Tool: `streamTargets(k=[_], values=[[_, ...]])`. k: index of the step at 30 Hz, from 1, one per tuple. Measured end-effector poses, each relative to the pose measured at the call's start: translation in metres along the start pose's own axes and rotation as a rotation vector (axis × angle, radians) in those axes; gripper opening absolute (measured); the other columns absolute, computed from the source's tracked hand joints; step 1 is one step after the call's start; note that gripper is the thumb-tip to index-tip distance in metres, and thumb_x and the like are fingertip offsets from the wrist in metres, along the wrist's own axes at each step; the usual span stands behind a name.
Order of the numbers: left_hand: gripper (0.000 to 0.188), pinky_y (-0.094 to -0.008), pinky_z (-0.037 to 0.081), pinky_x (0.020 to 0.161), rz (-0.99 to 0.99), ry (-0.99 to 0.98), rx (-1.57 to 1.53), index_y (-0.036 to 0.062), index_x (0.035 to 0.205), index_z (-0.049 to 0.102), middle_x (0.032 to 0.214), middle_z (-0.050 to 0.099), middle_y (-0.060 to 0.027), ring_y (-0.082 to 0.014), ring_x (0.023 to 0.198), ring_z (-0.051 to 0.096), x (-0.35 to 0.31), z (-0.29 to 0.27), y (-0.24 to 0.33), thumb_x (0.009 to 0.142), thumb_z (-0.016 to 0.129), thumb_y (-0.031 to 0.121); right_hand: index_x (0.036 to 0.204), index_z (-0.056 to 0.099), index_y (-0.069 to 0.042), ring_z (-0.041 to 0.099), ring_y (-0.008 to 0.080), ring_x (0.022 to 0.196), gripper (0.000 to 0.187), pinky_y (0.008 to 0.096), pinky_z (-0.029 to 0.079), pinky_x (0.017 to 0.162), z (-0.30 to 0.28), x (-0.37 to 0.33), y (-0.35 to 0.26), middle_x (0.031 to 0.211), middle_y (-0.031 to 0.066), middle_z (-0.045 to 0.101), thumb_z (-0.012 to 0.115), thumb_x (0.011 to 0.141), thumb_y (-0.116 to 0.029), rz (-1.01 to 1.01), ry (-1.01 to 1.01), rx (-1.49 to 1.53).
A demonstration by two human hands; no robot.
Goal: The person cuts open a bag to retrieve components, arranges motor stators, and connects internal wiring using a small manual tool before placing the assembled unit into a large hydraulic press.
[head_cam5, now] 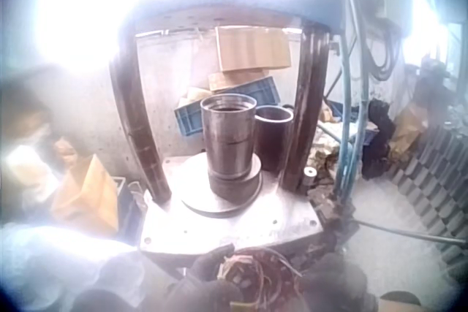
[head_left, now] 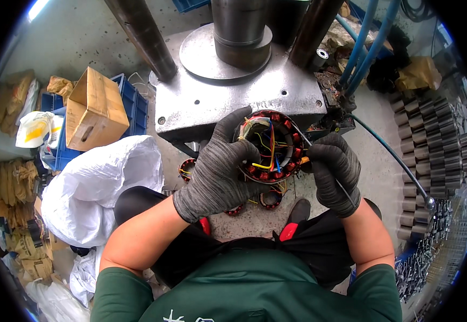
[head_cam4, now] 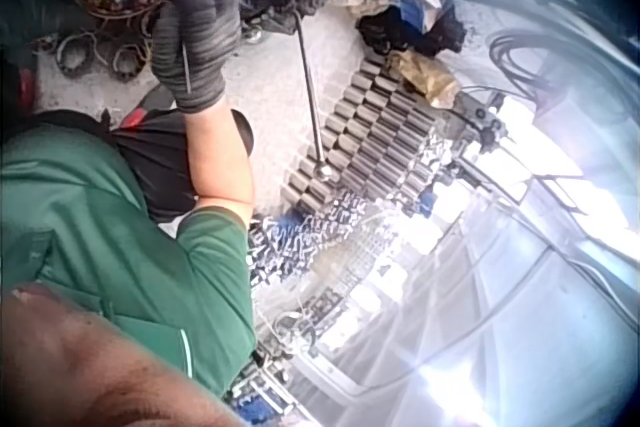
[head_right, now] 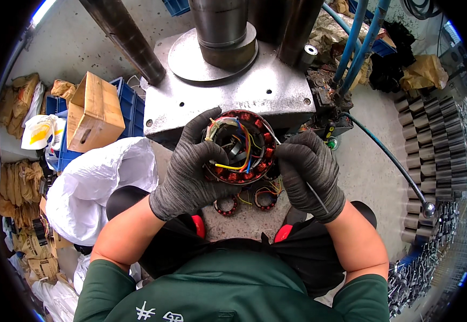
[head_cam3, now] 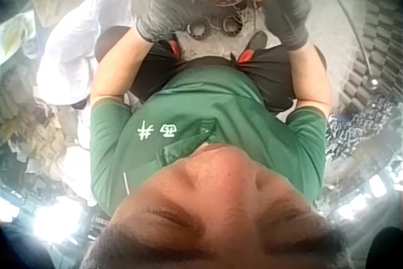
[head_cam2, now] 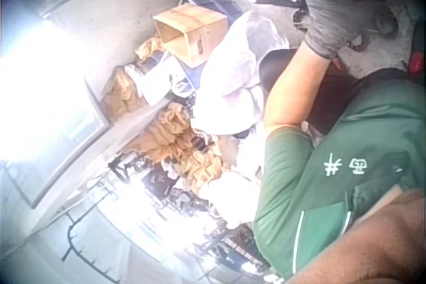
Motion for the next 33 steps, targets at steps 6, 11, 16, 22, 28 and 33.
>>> streamTargets(k=[6,11,16,22,28,33], values=[[0.047,-0.0446,0.051,0.107,-0.037,0.027,0.026,0.0063,0.094,0.068,0.15,0.041,-0.0263,-0.0438,0.13,0.054,-0.005,0.002,-0.003,0.059,0.096,0.018,0.108,0.065,-0.004,0.062,0.0322,0.078,0.026,0.0417,0.053,0.068,0.014,0.002,-0.019,0.092,0.015,0.063,0.063,0.083,0.004,-0.11,0.008,-0.206],[0.05,-0.0461,0.049,0.107,-0.084,0.011,0.098,0.0059,0.095,0.07,0.15,0.041,-0.0274,-0.0449,0.129,0.053,-0.007,0.006,-0.006,0.058,0.097,0.024,0.107,0.065,-0.003,0.062,0.0333,0.079,0.024,0.0429,0.053,0.067,0.019,0.004,-0.016,0.092,0.0156,0.062,0.064,0.083,0.002,-0.102,0.007,-0.2],[0.049,-0.0481,0.05,0.106,-0.112,0.031,0.077,0.0058,0.094,0.071,0.148,0.042,-0.0286,-0.0461,0.128,0.053,-0.007,0.005,-0.006,0.058,0.096,0.027,0.104,0.066,-0.003,0.063,0.0334,0.079,0.022,0.042,0.053,0.068,0.022,0.006,-0.013,0.092,0.0155,0.062,0.063,0.084,0.002,-0.078,-0.005,-0.223],[0.046,-0.0479,0.051,0.104,-0.07,0.008,0.133,0.0056,0.096,0.07,0.147,0.043,-0.0293,-0.0458,0.125,0.056,-0.006,0.003,-0.002,0.062,0.094,0.026,0.102,0.066,-0.004,0.063,0.0282,0.079,0.015,0.0381,0.052,0.068,0.02,0.007,-0.007,0.091,0.0131,0.062,0.061,0.088,0.0,-0.015,-0.004,-0.16],[0.045,-0.0443,0.053,0.104,-0.05,-0.03,0.167,0.0051,0.109,0.068,0.146,0.044,-0.0245,-0.0379,0.124,0.057,-0.006,0.005,-0.001,0.069,0.087,0.014,0.099,0.067,-0.005,0.06,0.0135,0.079,0.017,0.0279,0.046,0.067,0.011,-0.007,0.037,0.088,0.0034,0.062,0.062,0.096,-0.021,0.306,0.08,0.276],[0.048,-0.0461,0.05,0.108,-0.12,-0.061,0.067,0.0087,0.094,0.067,0.151,0.037,-0.0254,-0.042,0.133,0.05,-0.005,0.012,-0.006,0.059,0.099,0.018,0.105,0.067,-0.002,0.068,0.0185,0.079,0.019,0.0331,0.056,0.074,0.01,-0.02,0.067,0.088,0.0074,0.067,0.062,0.094,-0.016,0.532,0.166,0.697]])
Point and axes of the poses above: each hand's wrist, its own x-axis towards the middle knuckle, its own z-axis out of the palm, y = z × x, the point moved 10 cm from there along x, towards the middle knuckle
